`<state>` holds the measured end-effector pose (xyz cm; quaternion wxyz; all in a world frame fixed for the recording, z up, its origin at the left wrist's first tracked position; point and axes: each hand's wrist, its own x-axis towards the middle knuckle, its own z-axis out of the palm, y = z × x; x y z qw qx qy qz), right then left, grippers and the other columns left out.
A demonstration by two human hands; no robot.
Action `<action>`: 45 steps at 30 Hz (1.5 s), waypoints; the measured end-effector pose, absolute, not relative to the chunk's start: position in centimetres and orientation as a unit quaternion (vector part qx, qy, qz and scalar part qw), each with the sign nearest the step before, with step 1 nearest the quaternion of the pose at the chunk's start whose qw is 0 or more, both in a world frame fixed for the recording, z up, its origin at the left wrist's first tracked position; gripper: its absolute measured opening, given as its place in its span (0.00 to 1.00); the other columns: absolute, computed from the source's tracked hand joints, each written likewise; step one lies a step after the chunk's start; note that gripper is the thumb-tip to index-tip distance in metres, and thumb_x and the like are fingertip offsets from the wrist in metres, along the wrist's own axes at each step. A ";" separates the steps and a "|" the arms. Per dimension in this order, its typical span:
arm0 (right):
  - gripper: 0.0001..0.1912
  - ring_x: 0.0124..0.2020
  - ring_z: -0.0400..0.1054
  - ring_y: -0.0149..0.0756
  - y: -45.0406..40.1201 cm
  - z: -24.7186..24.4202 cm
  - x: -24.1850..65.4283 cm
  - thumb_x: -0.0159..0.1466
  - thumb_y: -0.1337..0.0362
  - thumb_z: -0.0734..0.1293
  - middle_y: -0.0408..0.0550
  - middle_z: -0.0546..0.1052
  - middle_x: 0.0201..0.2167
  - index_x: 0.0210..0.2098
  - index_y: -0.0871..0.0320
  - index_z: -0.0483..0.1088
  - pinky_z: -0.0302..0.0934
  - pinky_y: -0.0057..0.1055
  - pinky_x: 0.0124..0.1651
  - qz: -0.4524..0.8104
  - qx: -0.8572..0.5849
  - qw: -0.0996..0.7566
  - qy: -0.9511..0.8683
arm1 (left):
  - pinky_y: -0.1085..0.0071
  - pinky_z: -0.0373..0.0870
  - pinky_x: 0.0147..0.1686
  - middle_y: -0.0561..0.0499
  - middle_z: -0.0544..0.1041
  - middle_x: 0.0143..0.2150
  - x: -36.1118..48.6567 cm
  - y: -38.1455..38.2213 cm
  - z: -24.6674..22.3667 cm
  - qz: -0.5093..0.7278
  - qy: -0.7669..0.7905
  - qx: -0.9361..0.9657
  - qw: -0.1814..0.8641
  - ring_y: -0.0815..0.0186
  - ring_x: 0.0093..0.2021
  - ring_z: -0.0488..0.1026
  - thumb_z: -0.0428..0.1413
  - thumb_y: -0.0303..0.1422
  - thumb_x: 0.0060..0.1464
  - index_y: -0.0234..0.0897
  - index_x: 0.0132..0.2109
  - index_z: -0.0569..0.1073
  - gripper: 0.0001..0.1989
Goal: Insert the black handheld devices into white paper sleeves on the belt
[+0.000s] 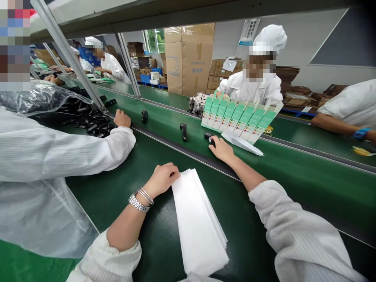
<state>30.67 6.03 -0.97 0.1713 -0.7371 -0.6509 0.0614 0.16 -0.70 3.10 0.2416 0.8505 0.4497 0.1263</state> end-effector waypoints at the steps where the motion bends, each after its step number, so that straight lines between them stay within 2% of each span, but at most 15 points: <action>1: 0.18 0.42 0.68 0.47 6.2 -1.3 30.9 0.67 0.61 0.58 0.55 0.70 0.46 0.56 0.52 0.63 0.62 0.41 0.43 0.071 -0.740 0.192 -0.640 | 0.69 0.59 0.34 0.51 0.71 0.33 0.3 -0.7 3.1 0.136 0.446 0.855 0.229 0.65 0.33 0.68 0.47 0.36 0.62 0.37 0.29 0.70 0.15; 3: 0.17 0.38 0.69 0.43 6.6 -1.6 31.3 0.65 0.65 0.57 0.52 0.70 0.42 0.53 0.54 0.62 0.63 0.41 0.43 0.126 -0.743 0.261 -0.604 | 0.68 0.60 0.38 0.51 0.72 0.34 0.5 -0.8 3.1 0.151 0.443 0.860 0.204 0.64 0.35 0.70 0.45 0.36 0.64 0.37 0.29 0.71 0.17; 5: 0.19 0.33 0.69 0.40 6.7 -1.6 31.1 0.63 0.65 0.58 0.46 0.70 0.35 0.54 0.54 0.58 0.64 0.40 0.41 0.234 -0.713 0.373 -0.545 | 0.66 0.60 0.43 0.51 0.73 0.34 0.7 -0.9 3.2 0.171 0.441 0.860 0.189 0.64 0.36 0.71 0.45 0.35 0.64 0.37 0.31 0.71 0.16; 8: 0.33 0.34 0.72 0.38 6.0 -0.7 29.4 0.58 0.63 0.64 0.41 0.72 0.34 0.60 0.50 0.48 0.67 0.39 0.41 0.392 -0.562 0.546 -0.482 | 0.66 0.60 0.45 0.55 0.72 0.31 0.9 -1.1 3.4 0.205 0.435 0.855 0.195 0.67 0.31 0.69 0.46 0.32 0.63 0.38 0.35 0.71 0.11; 11: 0.47 0.38 0.75 0.38 4.5 0.9 26.4 0.52 0.63 0.71 0.39 0.74 0.39 0.63 0.41 0.41 0.69 0.42 0.44 0.478 -0.404 0.614 -0.482 | 0.66 0.61 0.44 0.55 0.71 0.31 1.0 -1.1 3.5 0.237 0.425 0.856 0.174 0.67 0.32 0.68 0.50 0.31 0.61 0.38 0.34 0.70 0.07; 14: 0.55 0.36 0.76 0.39 2.7 2.0 23.8 0.50 0.62 0.76 0.39 0.75 0.40 0.64 0.38 0.37 0.71 0.45 0.44 0.530 -0.341 0.612 -0.478 | 0.65 0.62 0.46 0.52 0.71 0.37 0.9 -1.0 3.5 0.270 0.412 0.855 0.160 0.64 0.39 0.69 0.55 0.32 0.59 0.37 0.32 0.71 0.07; 18: 0.59 0.37 0.77 0.39 1.3 2.0 21.8 0.48 0.62 0.79 0.40 0.73 0.43 0.65 0.37 0.37 0.72 0.47 0.46 0.552 -0.311 0.593 -0.497 | 0.67 0.65 0.42 0.51 0.69 0.37 1.0 -1.1 3.6 0.301 0.390 0.848 0.194 0.65 0.38 0.69 0.57 0.34 0.58 0.38 0.33 0.74 0.06; 24: 0.46 0.38 0.77 0.37 0.7 1.8 21.2 0.52 0.59 0.78 0.41 0.70 0.44 0.59 0.39 0.46 0.73 0.45 0.46 0.534 -0.300 0.611 -0.501 | 0.69 0.67 0.40 0.49 0.66 0.39 1.1 -1.3 3.6 0.316 0.352 0.845 0.251 0.64 0.41 0.68 0.57 0.33 0.59 0.39 0.35 0.77 0.06; 28: 0.45 0.40 0.76 0.37 0.7 2.4 21.5 0.53 0.55 0.77 0.42 0.69 0.47 0.59 0.38 0.45 0.73 0.44 0.46 0.500 -0.309 0.647 -0.485 | 0.68 0.68 0.42 0.49 0.65 0.41 1.1 -1.2 3.4 0.331 0.341 0.835 0.278 0.64 0.42 0.67 0.57 0.33 0.59 0.39 0.35 0.77 0.05; 32: 0.44 0.43 0.75 0.39 0.5 2.4 21.3 0.54 0.54 0.76 0.43 0.69 0.47 0.60 0.39 0.45 0.72 0.44 0.47 0.502 -0.300 0.630 -0.511 | 0.65 0.68 0.49 0.49 0.64 0.42 1.2 -1.3 3.4 0.356 0.315 0.826 0.302 0.63 0.45 0.68 0.58 0.32 0.59 0.39 0.34 0.76 0.05; 34: 0.40 0.47 0.73 0.40 0.2 2.2 20.9 0.55 0.53 0.75 0.45 0.70 0.48 0.59 0.42 0.51 0.70 0.42 0.49 0.497 -0.301 0.610 -0.538 | 0.63 0.67 0.53 0.49 0.64 0.44 1.3 -1.4 3.5 0.375 0.303 0.820 0.308 0.62 0.48 0.68 0.58 0.32 0.58 0.39 0.34 0.76 0.05; 37: 0.24 0.52 0.68 0.40 -0.6 1.9 20.2 0.61 0.49 0.70 0.48 0.70 0.50 0.53 0.49 0.65 0.66 0.38 0.53 0.492 -0.326 0.544 -0.597 | 0.63 0.66 0.55 0.48 0.64 0.45 1.4 -1.5 3.5 0.420 0.309 0.800 0.298 0.62 0.50 0.67 0.58 0.33 0.58 0.38 0.34 0.75 0.04; 39: 0.22 0.50 0.68 0.40 -1.2 1.5 19.7 0.61 0.46 0.69 0.48 0.73 0.47 0.47 0.54 0.70 0.64 0.37 0.51 0.524 -0.331 0.478 -0.623 | 0.64 0.66 0.53 0.49 0.65 0.44 1.5 -1.5 3.4 0.454 0.336 0.779 0.272 0.62 0.49 0.67 0.58 0.33 0.58 0.38 0.35 0.75 0.04; 42: 0.23 0.37 0.68 0.35 -1.7 0.8 18.9 0.54 0.45 0.73 0.44 0.73 0.33 0.36 0.58 0.71 0.63 0.34 0.42 0.615 -0.314 0.392 -0.608 | 0.65 0.66 0.52 0.49 0.65 0.42 1.5 -1.2 3.1 0.488 0.383 0.744 0.250 0.63 0.48 0.67 0.57 0.32 0.58 0.38 0.34 0.74 0.05; 45: 0.24 0.28 0.63 0.30 -1.6 1.3 18.9 0.54 0.43 0.73 0.40 0.68 0.26 0.30 0.58 0.67 0.60 0.31 0.36 0.655 -0.328 0.408 -0.545 | 0.66 0.67 0.47 0.50 0.67 0.41 1.4 -0.7 2.7 0.473 0.421 0.727 0.265 0.63 0.44 0.69 0.55 0.34 0.59 0.37 0.32 0.72 0.07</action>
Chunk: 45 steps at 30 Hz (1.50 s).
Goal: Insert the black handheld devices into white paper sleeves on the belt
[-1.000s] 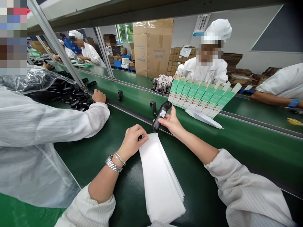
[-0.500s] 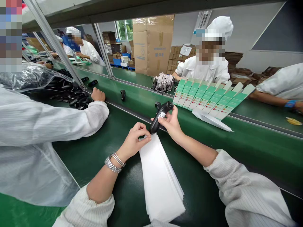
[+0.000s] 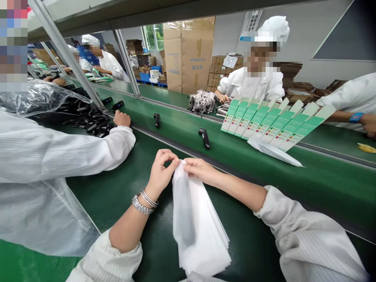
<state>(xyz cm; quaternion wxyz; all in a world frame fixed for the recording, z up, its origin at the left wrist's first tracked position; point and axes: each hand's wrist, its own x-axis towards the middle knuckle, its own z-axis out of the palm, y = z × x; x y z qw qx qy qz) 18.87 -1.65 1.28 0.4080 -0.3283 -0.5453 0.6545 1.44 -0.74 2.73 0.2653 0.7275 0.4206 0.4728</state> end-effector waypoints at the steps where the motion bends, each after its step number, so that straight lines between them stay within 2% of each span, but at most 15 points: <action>1: 0.24 0.27 0.63 0.30 -1.4 1.9 19.3 0.55 0.43 0.72 0.40 0.68 0.26 0.31 0.57 0.66 0.59 0.30 0.34 0.642 -0.342 0.440 -0.527 | 0.67 0.68 0.45 0.50 0.68 0.40 1.3 -0.6 2.6 0.454 0.435 0.731 0.266 0.64 0.43 0.69 0.55 0.35 0.59 0.38 0.32 0.72 0.08; 4: 0.20 0.25 0.63 0.33 -0.3 4.6 22.1 0.62 0.42 0.64 0.41 0.68 0.25 0.36 0.54 0.65 0.59 0.31 0.31 0.514 -0.410 0.536 -0.529 | 0.67 0.67 0.40 0.50 0.69 0.39 0.7 -0.3 2.5 0.349 0.493 0.760 0.239 0.63 0.39 0.69 0.56 0.38 0.58 0.38 0.33 0.72 0.09; 6: 0.17 0.27 0.64 0.35 0.8 6.1 24.8 0.67 0.47 0.58 0.42 0.68 0.25 0.34 0.54 0.65 0.59 0.32 0.33 0.343 -0.490 0.543 -0.590 | 0.66 0.66 0.39 0.50 0.69 0.38 0.2 -0.2 2.5 0.250 0.524 0.781 0.228 0.63 0.37 0.68 0.58 0.42 0.55 0.38 0.33 0.72 0.11; 9: 0.14 0.35 0.67 0.40 2.7 5.9 28.4 0.68 0.56 0.58 0.47 0.72 0.31 0.32 0.55 0.68 0.59 0.36 0.41 0.073 -0.618 0.393 -0.677 | 0.63 0.64 0.41 0.50 0.70 0.38 -0.2 -0.2 2.6 0.134 0.539 0.800 0.225 0.60 0.38 0.69 0.61 0.47 0.50 0.39 0.35 0.72 0.16; 12: 0.13 0.46 0.68 0.49 4.4 3.3 29.9 0.66 0.56 0.60 0.54 0.74 0.43 0.43 0.56 0.71 0.60 0.41 0.47 -0.036 -0.691 0.242 -0.680 | 0.61 0.62 0.45 0.50 0.70 0.40 -0.1 -0.3 2.6 0.105 0.532 0.811 0.221 0.57 0.41 0.70 0.61 0.45 0.50 0.39 0.38 0.73 0.15; 15: 0.24 0.50 0.67 0.54 5.6 0.4 30.2 0.65 0.51 0.62 0.58 0.72 0.49 0.57 0.55 0.65 0.61 0.44 0.47 -0.012 -0.730 0.155 -0.666 | 0.63 0.60 0.44 0.51 0.71 0.39 0.5 -0.5 2.4 0.143 0.509 0.818 0.225 0.60 0.41 0.70 0.54 0.37 0.58 0.39 0.36 0.73 0.08; 19: 0.25 0.51 0.67 0.54 6.6 -1.5 31.1 0.66 0.61 0.60 0.60 0.72 0.50 0.62 0.56 0.59 0.61 0.46 0.49 0.007 -0.754 0.150 -0.640 | 0.68 0.59 0.39 0.52 0.70 0.33 1.3 -0.6 2.1 0.203 0.469 0.837 0.197 0.64 0.37 0.70 0.47 0.35 0.64 0.37 0.30 0.70 0.14; 22: 0.21 0.47 0.69 0.49 7.1 -1.8 31.9 0.66 0.66 0.57 0.57 0.74 0.46 0.59 0.56 0.60 0.61 0.46 0.49 0.087 -0.758 0.240 -0.600 | 0.69 0.58 0.36 0.53 0.69 0.30 1.5 -0.7 2.1 0.221 0.454 0.843 0.184 0.66 0.33 0.68 0.46 0.34 0.64 0.37 0.29 0.68 0.15; 25: 0.20 0.38 0.71 0.42 7.1 -1.4 31.3 0.65 0.64 0.58 0.49 0.74 0.40 0.56 0.54 0.58 0.65 0.43 0.46 0.231 -0.700 0.407 -0.539 | 0.70 0.58 0.35 0.56 0.69 0.27 1.6 -0.9 2.2 0.245 0.447 0.835 0.205 0.68 0.29 0.66 0.46 0.31 0.64 0.38 0.35 0.69 0.10; 27: 0.22 0.35 0.72 0.38 6.4 -0.7 29.9 0.63 0.62 0.60 0.44 0.73 0.37 0.56 0.52 0.55 0.67 0.41 0.45 0.319 -0.611 0.526 -0.499 | 0.70 0.60 0.37 0.58 0.67 0.26 1.7 -1.2 2.2 0.253 0.447 0.834 0.204 0.69 0.28 0.65 0.47 0.30 0.63 0.39 0.38 0.69 0.07; 29: 0.29 0.34 0.73 0.37 5.4 0.2 28.1 0.60 0.59 0.65 0.41 0.72 0.36 0.58 0.49 0.51 0.68 0.40 0.44 0.405 -0.505 0.596 -0.475 | 0.68 0.60 0.41 0.57 0.68 0.28 1.7 -1.5 2.3 0.252 0.443 0.841 0.182 0.68 0.30 0.66 0.48 0.30 0.62 0.39 0.36 0.68 0.06; 33: 0.52 0.33 0.74 0.36 2.9 1.8 24.6 0.51 0.59 0.74 0.39 0.72 0.40 0.63 0.41 0.39 0.70 0.42 0.42 0.519 -0.377 0.596 -0.483 | 0.64 0.61 0.47 0.52 0.72 0.37 1.8 -1.7 2.5 0.267 0.423 0.852 0.156 0.64 0.41 0.70 0.52 0.32 0.61 0.39 0.35 0.71 0.07; 37: 0.59 0.36 0.74 0.36 1.7 1.9 23.2 0.47 0.59 0.78 0.42 0.71 0.44 0.66 0.38 0.37 0.71 0.41 0.44 0.519 -0.368 0.581 -0.508 | 0.66 0.65 0.44 0.51 0.70 0.38 1.8 -1.7 2.7 0.299 0.413 0.842 0.178 0.63 0.41 0.70 0.56 0.34 0.59 0.38 0.33 0.73 0.06; 41: 0.54 0.39 0.73 0.36 1.1 1.7 22.8 0.48 0.59 0.78 0.44 0.70 0.47 0.65 0.41 0.44 0.71 0.37 0.42 0.525 -0.371 0.555 -0.528 | 0.66 0.67 0.44 0.49 0.68 0.40 1.9 -2.0 3.1 0.330 0.388 0.832 0.221 0.63 0.41 0.69 0.58 0.33 0.57 0.38 0.33 0.72 0.05; 45: 0.32 0.41 0.71 0.36 -0.1 2.0 21.8 0.56 0.52 0.73 0.47 0.72 0.47 0.57 0.48 0.62 0.68 0.33 0.38 0.536 -0.392 0.482 -0.571 | 0.66 0.68 0.49 0.49 0.67 0.43 2.0 -2.4 3.5 0.380 0.353 0.815 0.259 0.63 0.46 0.69 0.56 0.32 0.58 0.38 0.34 0.72 0.04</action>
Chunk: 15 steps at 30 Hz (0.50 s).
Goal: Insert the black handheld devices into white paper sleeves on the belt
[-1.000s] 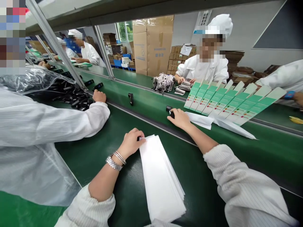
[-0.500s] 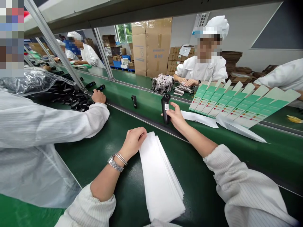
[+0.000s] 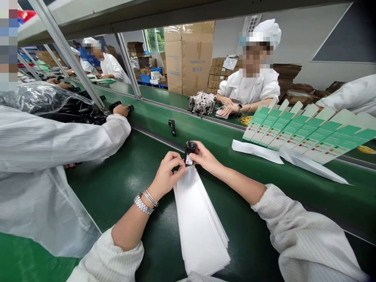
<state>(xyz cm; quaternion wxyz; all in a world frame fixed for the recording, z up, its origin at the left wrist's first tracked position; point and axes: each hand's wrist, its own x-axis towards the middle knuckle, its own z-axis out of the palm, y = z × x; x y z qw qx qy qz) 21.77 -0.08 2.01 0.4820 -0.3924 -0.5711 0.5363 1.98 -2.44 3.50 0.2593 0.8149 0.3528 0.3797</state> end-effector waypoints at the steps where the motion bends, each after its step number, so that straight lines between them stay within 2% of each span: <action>1: 0.26 0.42 0.71 0.37 -0.4 2.1 21.5 0.59 0.50 0.70 0.48 0.72 0.47 0.53 0.51 0.67 0.67 0.33 0.40 0.537 -0.391 0.463 -0.586 | 0.66 0.67 0.51 0.49 0.66 0.44 2.0 -2.5 3.6 0.396 0.353 0.807 0.260 0.63 0.47 0.68 0.56 0.32 0.59 0.38 0.35 0.71 0.04; 4: 0.20 0.41 0.69 0.37 -1.5 2.0 20.5 0.58 0.47 0.70 0.47 0.75 0.41 0.40 0.56 0.75 0.65 0.35 0.45 0.554 -0.354 0.405 -0.636 | 0.65 0.66 0.53 0.49 0.66 0.43 1.9 -2.6 3.6 0.443 0.375 0.776 0.246 0.63 0.48 0.67 0.55 0.33 0.59 0.38 0.34 0.71 0.05; 8: 0.20 0.33 0.69 0.34 -2.3 1.8 19.7 0.55 0.47 0.74 0.42 0.74 0.30 0.33 0.58 0.74 0.64 0.34 0.42 0.639 -0.312 0.334 -0.619 | 0.64 0.67 0.54 0.49 0.67 0.43 1.8 -2.3 3.4 0.467 0.410 0.742 0.252 0.62 0.49 0.68 0.55 0.33 0.59 0.38 0.33 0.70 0.06; 12: 0.23 0.27 0.67 0.33 -1.7 3.1 20.9 0.57 0.43 0.70 0.42 0.72 0.26 0.38 0.55 0.71 0.62 0.31 0.33 0.622 -0.372 0.452 -0.521 | 0.65 0.69 0.50 0.49 0.69 0.41 1.7 -1.8 3.0 0.479 0.437 0.708 0.279 0.63 0.46 0.69 0.54 0.35 0.59 0.38 0.33 0.69 0.08; 15: 0.19 0.27 0.65 0.35 -0.1 4.7 24.0 0.62 0.43 0.64 0.41 0.70 0.25 0.37 0.53 0.67 0.60 0.31 0.32 0.458 -0.453 0.544 -0.538 | 0.67 0.70 0.45 0.49 0.70 0.40 1.8 -1.5 2.8 0.473 0.463 0.690 0.293 0.63 0.43 0.70 0.54 0.36 0.59 0.38 0.36 0.70 0.07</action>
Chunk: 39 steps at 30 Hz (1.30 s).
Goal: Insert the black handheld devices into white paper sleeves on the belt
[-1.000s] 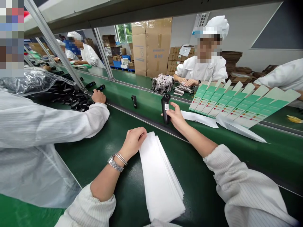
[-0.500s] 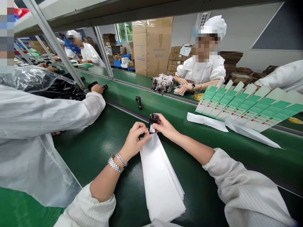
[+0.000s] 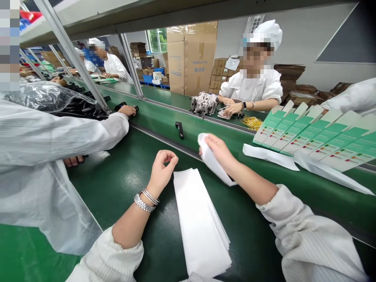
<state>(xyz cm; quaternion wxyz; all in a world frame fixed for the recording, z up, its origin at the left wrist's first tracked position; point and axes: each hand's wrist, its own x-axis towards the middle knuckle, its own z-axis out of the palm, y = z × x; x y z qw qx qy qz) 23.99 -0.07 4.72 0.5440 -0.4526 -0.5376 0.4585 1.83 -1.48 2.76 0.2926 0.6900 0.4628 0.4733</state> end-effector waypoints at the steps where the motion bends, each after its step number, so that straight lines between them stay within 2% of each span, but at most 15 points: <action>1: 0.18 0.28 0.64 0.35 0.7 5.1 25.4 0.64 0.45 0.63 0.41 0.69 0.25 0.34 0.53 0.66 0.59 0.31 0.33 0.374 -0.478 0.566 -0.559 | 0.67 0.70 0.44 0.49 0.71 0.39 1.9 -1.5 2.7 0.464 0.469 0.691 0.295 0.64 0.42 0.70 0.53 0.36 0.59 0.38 0.37 0.71 0.07; 4: 0.17 0.31 0.63 0.35 3.0 5.0 29.6 0.66 0.50 0.59 0.42 0.68 0.26 0.30 0.54 0.64 0.57 0.31 0.37 0.150 -0.540 0.577 -0.593 | 0.68 0.69 0.43 0.49 0.72 0.40 2.1 -1.5 2.4 0.427 0.468 0.715 0.297 0.64 0.41 0.70 0.53 0.35 0.59 0.38 0.38 0.72 0.06; 7: 0.15 0.33 0.64 0.37 4.7 3.7 32.9 0.67 0.53 0.56 0.43 0.71 0.29 0.34 0.54 0.67 0.56 0.31 0.40 0.040 -0.604 0.545 -0.580 | 0.68 0.69 0.43 0.50 0.72 0.41 2.2 -1.6 2.2 0.405 0.455 0.735 0.299 0.65 0.41 0.70 0.53 0.34 0.58 0.39 0.38 0.72 0.05; 14: 0.16 0.37 0.67 0.39 5.6 2.9 35.8 0.69 0.56 0.53 0.46 0.74 0.34 0.39 0.55 0.69 0.58 0.32 0.42 -0.040 -0.630 0.504 -0.589 | 0.67 0.69 0.42 0.50 0.72 0.40 2.1 -1.6 2.4 0.373 0.455 0.746 0.311 0.65 0.39 0.70 0.53 0.34 0.58 0.39 0.39 0.73 0.05; 17: 0.17 0.38 0.67 0.41 5.2 3.5 36.1 0.70 0.57 0.53 0.48 0.75 0.36 0.42 0.55 0.70 0.58 0.34 0.43 -0.077 -0.648 0.452 -0.608 | 0.67 0.69 0.39 0.49 0.72 0.40 2.1 -1.7 2.7 0.358 0.457 0.751 0.314 0.65 0.37 0.69 0.54 0.34 0.57 0.39 0.39 0.73 0.05; 21: 0.18 0.49 0.65 0.49 5.2 3.1 35.4 0.69 0.60 0.54 0.55 0.75 0.44 0.47 0.56 0.72 0.58 0.42 0.51 -0.138 -0.664 0.364 -0.639 | 0.68 0.69 0.37 0.50 0.72 0.39 2.0 -1.6 2.8 0.355 0.460 0.751 0.314 0.65 0.36 0.69 0.53 0.33 0.57 0.39 0.39 0.73 0.05; 23: 0.20 0.55 0.63 0.49 5.8 2.4 34.6 0.68 0.60 0.55 0.58 0.72 0.50 0.54 0.57 0.68 0.58 0.44 0.54 -0.107 -0.648 0.394 -0.643 | 0.68 0.69 0.37 0.50 0.72 0.39 1.9 -1.4 2.7 0.353 0.462 0.751 0.313 0.66 0.36 0.69 0.53 0.32 0.58 0.38 0.39 0.73 0.05; 25: 0.23 0.56 0.64 0.46 6.6 1.5 33.7 0.67 0.58 0.56 0.59 0.70 0.55 0.60 0.57 0.62 0.61 0.42 0.53 -0.010 -0.628 0.463 -0.625 | 0.68 0.68 0.37 0.50 0.72 0.39 1.9 -1.3 2.6 0.351 0.463 0.752 0.311 0.66 0.36 0.69 0.53 0.32 0.58 0.38 0.39 0.73 0.05; 27: 0.25 0.55 0.67 0.43 7.5 0.5 32.8 0.67 0.56 0.56 0.59 0.70 0.56 0.61 0.57 0.59 0.63 0.41 0.52 0.102 -0.611 0.512 -0.595 | 0.68 0.68 0.36 0.50 0.72 0.39 1.9 -1.2 2.6 0.348 0.465 0.754 0.306 0.65 0.36 0.69 0.53 0.32 0.58 0.39 0.39 0.73 0.05; 29: 0.23 0.55 0.67 0.42 8.0 -0.4 32.2 0.66 0.54 0.58 0.58 0.71 0.56 0.58 0.56 0.61 0.63 0.41 0.54 0.172 -0.604 0.524 -0.575 | 0.69 0.67 0.36 0.50 0.72 0.39 1.9 -1.2 2.6 0.346 0.467 0.758 0.295 0.65 0.37 0.69 0.53 0.33 0.58 0.39 0.39 0.73 0.05; 33: 0.24 0.56 0.68 0.42 7.8 -1.7 31.6 0.63 0.56 0.62 0.59 0.70 0.57 0.56 0.57 0.64 0.62 0.41 0.57 0.207 -0.611 0.491 -0.586 | 0.68 0.66 0.36 0.50 0.71 0.37 1.4 -1.1 2.8 0.305 0.490 0.778 0.247 0.65 0.36 0.69 0.53 0.35 0.58 0.38 0.36 0.72 0.06; 37: 0.30 0.59 0.65 0.45 6.9 -2.0 30.7 0.62 0.57 0.64 0.59 0.68 0.59 0.63 0.56 0.59 0.63 0.42 0.56 0.207 -0.607 0.406 -0.651 | 0.67 0.64 0.34 0.50 0.71 0.37 0.3 -0.8 3.1 0.185 0.534 0.795 0.218 0.62 0.35 0.69 0.58 0.42 0.54 0.39 0.35 0.72 0.11; 39: 0.34 0.61 0.62 0.47 6.4 -1.8 30.0 0.63 0.57 0.64 0.58 0.67 0.61 0.66 0.54 0.55 0.61 0.45 0.58 0.198 -0.597 0.346 -0.696 | 0.67 0.63 0.35 0.51 0.72 0.37 0.1 -0.8 3.2 0.135 0.534 0.805 0.223 0.61 0.36 0.70 0.59 0.41 0.52 0.39 0.35 0.73 0.10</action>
